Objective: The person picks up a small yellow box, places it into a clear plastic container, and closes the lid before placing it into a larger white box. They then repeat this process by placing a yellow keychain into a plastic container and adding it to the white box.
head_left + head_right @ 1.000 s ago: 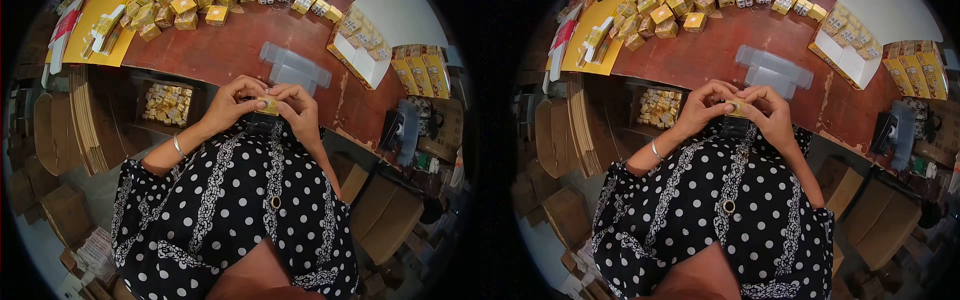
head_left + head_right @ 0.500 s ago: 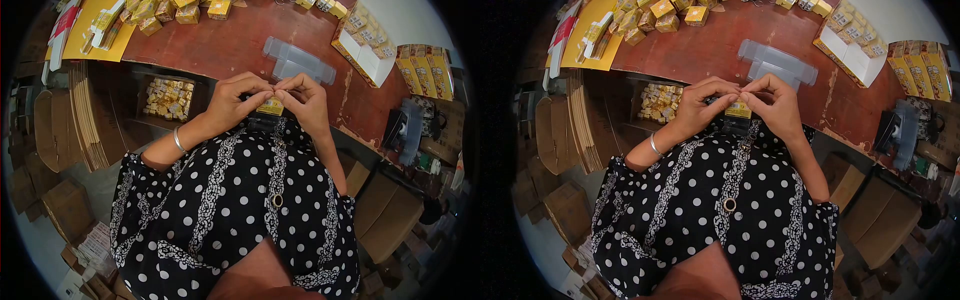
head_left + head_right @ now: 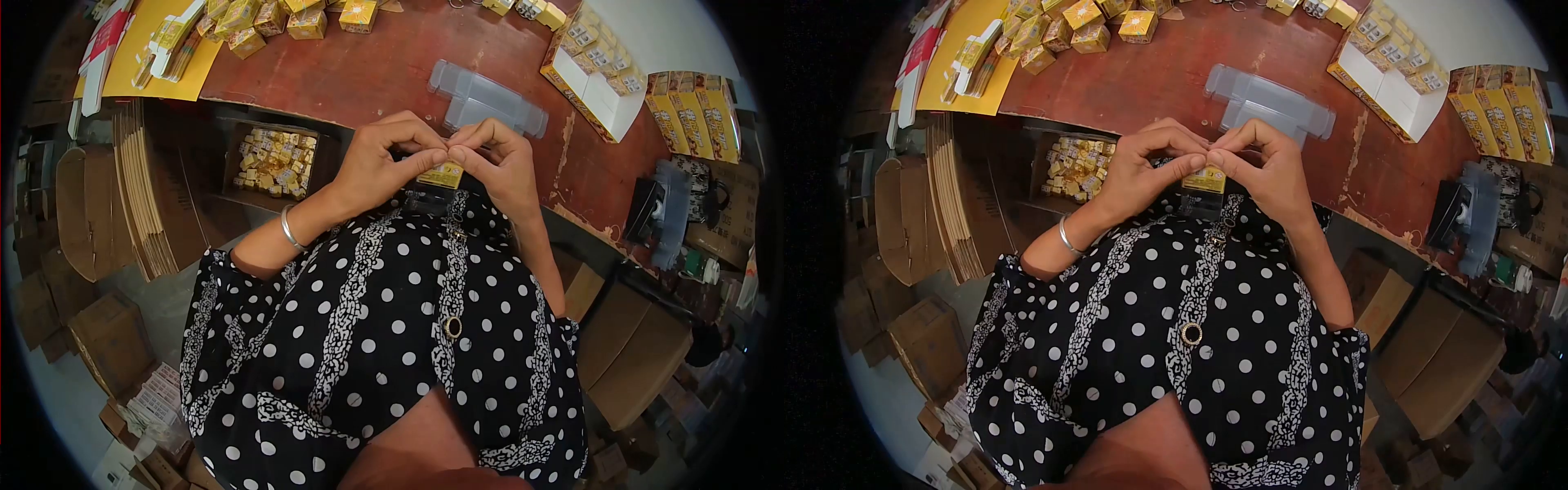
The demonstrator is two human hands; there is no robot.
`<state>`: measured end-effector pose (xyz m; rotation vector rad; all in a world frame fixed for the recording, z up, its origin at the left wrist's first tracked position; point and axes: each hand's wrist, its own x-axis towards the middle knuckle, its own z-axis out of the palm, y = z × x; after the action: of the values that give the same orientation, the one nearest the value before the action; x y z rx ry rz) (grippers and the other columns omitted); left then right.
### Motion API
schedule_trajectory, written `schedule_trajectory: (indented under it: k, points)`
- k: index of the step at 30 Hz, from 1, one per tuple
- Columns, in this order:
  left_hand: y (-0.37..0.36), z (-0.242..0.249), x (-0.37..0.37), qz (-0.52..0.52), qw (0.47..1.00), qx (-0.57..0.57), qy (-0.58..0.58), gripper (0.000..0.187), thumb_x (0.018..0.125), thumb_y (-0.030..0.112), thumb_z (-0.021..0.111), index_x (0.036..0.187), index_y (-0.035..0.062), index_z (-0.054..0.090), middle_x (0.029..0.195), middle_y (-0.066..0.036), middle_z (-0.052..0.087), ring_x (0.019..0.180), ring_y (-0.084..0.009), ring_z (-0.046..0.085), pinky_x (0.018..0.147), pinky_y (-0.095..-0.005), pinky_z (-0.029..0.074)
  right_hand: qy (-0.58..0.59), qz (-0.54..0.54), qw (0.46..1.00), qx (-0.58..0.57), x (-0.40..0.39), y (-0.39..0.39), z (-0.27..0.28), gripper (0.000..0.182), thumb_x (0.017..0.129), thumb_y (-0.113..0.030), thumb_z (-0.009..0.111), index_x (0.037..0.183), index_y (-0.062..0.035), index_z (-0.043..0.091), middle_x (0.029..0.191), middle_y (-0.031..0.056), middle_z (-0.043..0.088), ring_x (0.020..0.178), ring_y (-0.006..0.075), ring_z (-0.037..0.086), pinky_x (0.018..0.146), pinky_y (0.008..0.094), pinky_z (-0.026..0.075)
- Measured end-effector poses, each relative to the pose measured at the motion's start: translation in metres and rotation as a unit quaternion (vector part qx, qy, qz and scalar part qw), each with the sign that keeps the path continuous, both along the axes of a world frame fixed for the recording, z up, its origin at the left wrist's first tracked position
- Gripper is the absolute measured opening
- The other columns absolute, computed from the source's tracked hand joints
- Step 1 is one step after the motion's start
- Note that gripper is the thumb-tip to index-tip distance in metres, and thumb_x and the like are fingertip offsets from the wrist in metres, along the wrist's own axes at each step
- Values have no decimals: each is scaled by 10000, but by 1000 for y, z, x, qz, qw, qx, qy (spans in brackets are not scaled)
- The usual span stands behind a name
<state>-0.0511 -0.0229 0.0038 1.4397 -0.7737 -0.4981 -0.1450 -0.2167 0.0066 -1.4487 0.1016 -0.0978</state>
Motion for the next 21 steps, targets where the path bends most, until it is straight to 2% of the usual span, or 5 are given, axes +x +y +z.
schedule_trajectory:
  k: [4, 9, 12, 16, 21]
  points:
    - [-3, 3, 3, 8, 1000, 12, -21, 95, 906, 76, 744, 960, -2, 734, 899, -76, 677, 758, -139, 665, 662, -271, 527, 9, -21, 1000, -12, 1, -1, -3, 148, 919, -72, 748, 873, -12, 620, 974, 82, 696, 916, 124, 644, 858, 279, 528]
    - [-8, 10, 2, 27, 987, 90, -127, 98, 939, 75, 705, 962, -20, 712, 924, -66, 681, 859, -146, 638, 778, -282, 497, 26, -35, 999, -4, -1, -2, -4, 151, 917, -64, 744, 849, -13, 619, 961, 81, 701, 894, 112, 637, 842, 269, 521]
    - [-10, 5, 3, 34, 995, 60, -79, 104, 919, 86, 731, 961, -8, 716, 877, -63, 677, 735, -134, 663, 650, -274, 519, 28, -35, 999, -13, -2, -1, -3, 140, 941, -51, 713, 857, -14, 608, 978, 87, 687, 904, 111, 619, 841, 247, 495]
    - [-5, 1, 5, 0, 999, 46, -24, 109, 929, 88, 725, 967, -13, 718, 914, -65, 681, 757, -126, 667, 678, -267, 526, 0, -32, 999, -42, -4, 2, -10, 112, 947, -19, 687, 866, -4, 612, 997, 92, 683, 941, 113, 615, 855, 252, 496]
    - [4, -12, 6, -31, 995, -3, -96, 123, 937, 56, 712, 1041, -8, 731, 1046, -65, 659, 955, -118, 669, 792, -256, 558, -58, -32, 998, 13, -15, 7, -11, 93, 937, -21, 702, 890, 15, 629, 1085, 93, 668, 1002, 132, 637, 866, 284, 528]
